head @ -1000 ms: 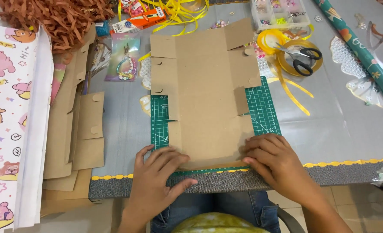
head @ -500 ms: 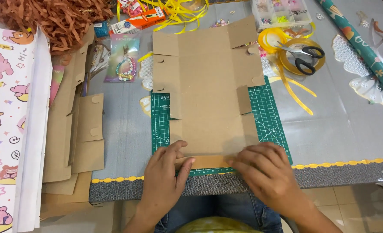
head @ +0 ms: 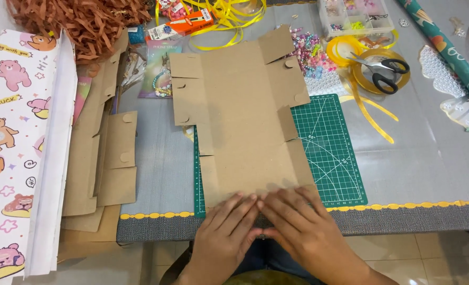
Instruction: Attaching a beaded keychain to a display card and folding a cardboard box.
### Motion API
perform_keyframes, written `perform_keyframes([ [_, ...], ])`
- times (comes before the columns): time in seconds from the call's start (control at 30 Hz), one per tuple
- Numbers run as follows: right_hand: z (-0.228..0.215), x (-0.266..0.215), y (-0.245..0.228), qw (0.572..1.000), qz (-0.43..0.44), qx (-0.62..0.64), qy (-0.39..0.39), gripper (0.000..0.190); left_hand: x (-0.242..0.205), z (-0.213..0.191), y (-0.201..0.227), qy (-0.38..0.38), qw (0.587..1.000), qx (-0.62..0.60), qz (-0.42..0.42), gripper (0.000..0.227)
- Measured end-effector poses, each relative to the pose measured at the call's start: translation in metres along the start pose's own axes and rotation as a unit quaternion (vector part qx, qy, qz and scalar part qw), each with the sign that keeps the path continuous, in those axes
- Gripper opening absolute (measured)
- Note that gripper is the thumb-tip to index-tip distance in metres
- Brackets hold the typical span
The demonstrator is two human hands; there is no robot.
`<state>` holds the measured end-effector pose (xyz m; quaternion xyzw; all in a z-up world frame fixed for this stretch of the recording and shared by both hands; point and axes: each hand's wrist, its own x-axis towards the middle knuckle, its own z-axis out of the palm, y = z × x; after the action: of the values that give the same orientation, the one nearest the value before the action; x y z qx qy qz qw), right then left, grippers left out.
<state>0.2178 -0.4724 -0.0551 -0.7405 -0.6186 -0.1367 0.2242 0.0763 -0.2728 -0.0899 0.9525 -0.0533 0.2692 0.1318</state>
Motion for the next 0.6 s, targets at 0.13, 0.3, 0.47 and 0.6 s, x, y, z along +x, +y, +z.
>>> perform_keyframes([
  [0.13,0.012,-0.011,0.002,0.999,-0.011,0.024,-0.019,0.063,-0.008,0.002,-0.002,0.004,1.000,-0.027,0.009,0.050],
  [0.3,-0.001,-0.025,0.016,0.999,-0.012,0.004,-0.046,0.063,-0.026,-0.004,-0.013,-0.056,0.996,0.062,0.034,0.070],
  [0.47,-0.019,-0.051,0.036,0.998,0.033,0.001,-0.052,0.058,-0.042,-0.021,-0.022,-0.083,0.992,0.098,0.019,0.071],
  [0.6,-0.021,-0.054,0.035,0.996,0.076,0.036,-0.023,0.048,-0.048,-0.031,-0.024,-0.088,0.991,0.098,-0.011,0.066],
])
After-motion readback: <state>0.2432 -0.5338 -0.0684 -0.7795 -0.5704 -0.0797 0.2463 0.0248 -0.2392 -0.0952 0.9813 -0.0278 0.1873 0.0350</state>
